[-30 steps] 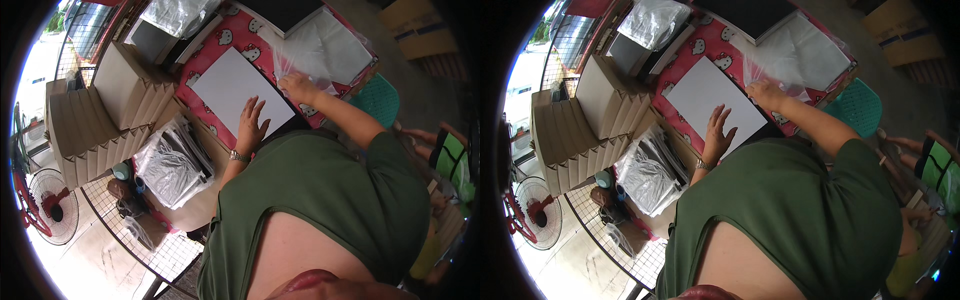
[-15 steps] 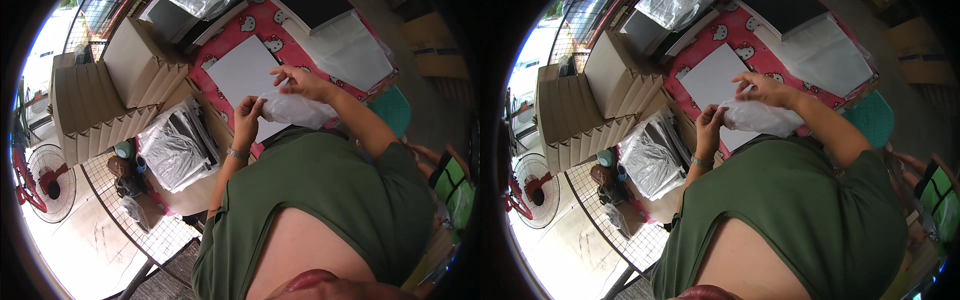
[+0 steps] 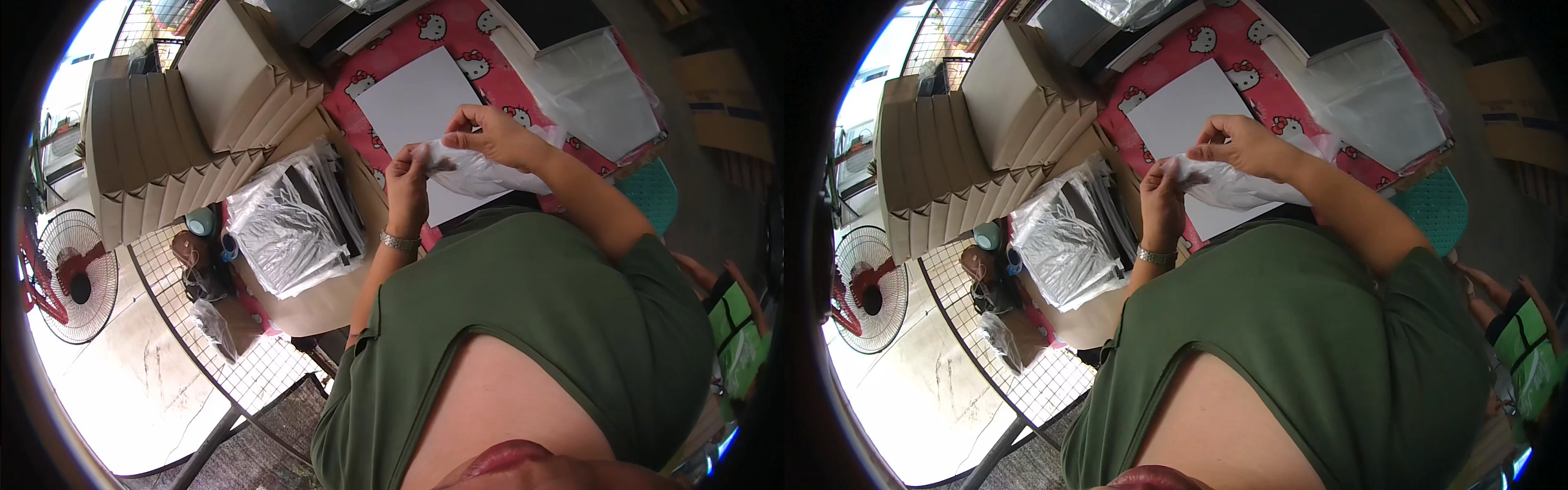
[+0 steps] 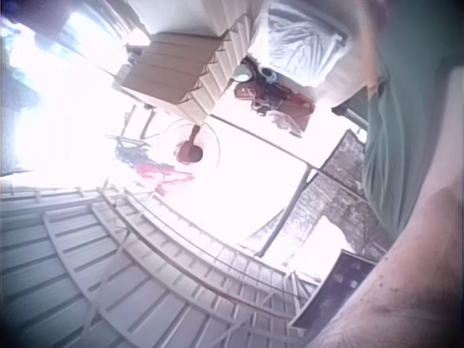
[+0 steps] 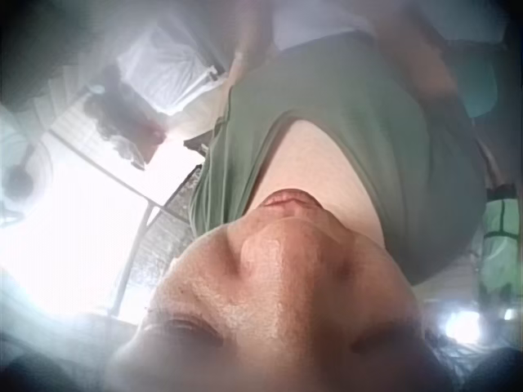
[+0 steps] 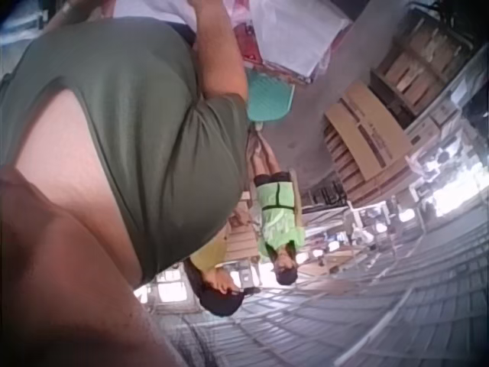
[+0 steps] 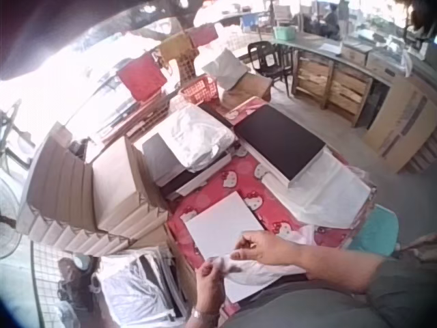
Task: The person packages rectangular black items by inserting each one into a clear plastic bag and then placing the bagged item onto a stack.
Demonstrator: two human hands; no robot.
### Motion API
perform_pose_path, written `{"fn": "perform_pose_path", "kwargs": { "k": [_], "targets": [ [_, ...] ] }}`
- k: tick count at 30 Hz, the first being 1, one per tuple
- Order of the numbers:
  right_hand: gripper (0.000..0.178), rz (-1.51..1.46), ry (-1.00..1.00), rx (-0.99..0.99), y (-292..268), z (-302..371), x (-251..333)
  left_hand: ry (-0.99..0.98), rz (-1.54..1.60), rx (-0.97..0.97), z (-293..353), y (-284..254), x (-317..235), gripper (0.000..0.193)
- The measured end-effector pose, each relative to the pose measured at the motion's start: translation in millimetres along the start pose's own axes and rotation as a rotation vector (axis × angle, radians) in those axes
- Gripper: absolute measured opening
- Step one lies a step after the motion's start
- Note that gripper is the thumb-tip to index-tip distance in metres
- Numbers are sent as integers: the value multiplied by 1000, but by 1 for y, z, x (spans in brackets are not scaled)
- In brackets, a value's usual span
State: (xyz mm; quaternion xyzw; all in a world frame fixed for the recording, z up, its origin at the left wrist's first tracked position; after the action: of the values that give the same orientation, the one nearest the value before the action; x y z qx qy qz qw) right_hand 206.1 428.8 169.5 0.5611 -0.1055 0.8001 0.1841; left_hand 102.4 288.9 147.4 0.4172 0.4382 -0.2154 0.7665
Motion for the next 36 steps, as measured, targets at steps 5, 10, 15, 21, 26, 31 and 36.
{"fn": "perform_pose_path", "kwargs": {
  "k": [5,10,15,21,26,31,36],
  "targets": [
    [17,11,163,45,-8,2,0,108,119,-141,1,2,-11,11],
    [16,168,-104,-113,-13,-22,-10,9,-34,-88,7,-1,-3,9],
    [15,-548,284,238,18,-14,1,-82,168,-39,15,-15,-8,8],
    [25,-613,61,767,-12,-2,13,-118,342,2,29,-36,-38,17],
    [27,-502,206,912,-20,-9,19,-65,299,-73,44,-76,-53,26],
    [15,-237,28,519,-37,-22,7,-88,393,-111,40,-61,-84,57],
    [18,-708,6,431,-50,-47,33,-492,-605,460,27,-70,-54,33]
  ]
}}
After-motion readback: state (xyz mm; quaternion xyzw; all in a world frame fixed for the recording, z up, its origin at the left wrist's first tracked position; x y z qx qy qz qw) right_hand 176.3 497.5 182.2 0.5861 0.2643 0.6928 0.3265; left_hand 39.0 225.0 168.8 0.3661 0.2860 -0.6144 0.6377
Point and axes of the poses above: each hand's wrist, its own z-axis away from the middle knuckle, its own y-axis out of the palm, x = y × z, the point moved 3 cm from there along -z, towards the middle knuckle, and after that the axes turned 4 degrees about y, right-handed, at the moved point
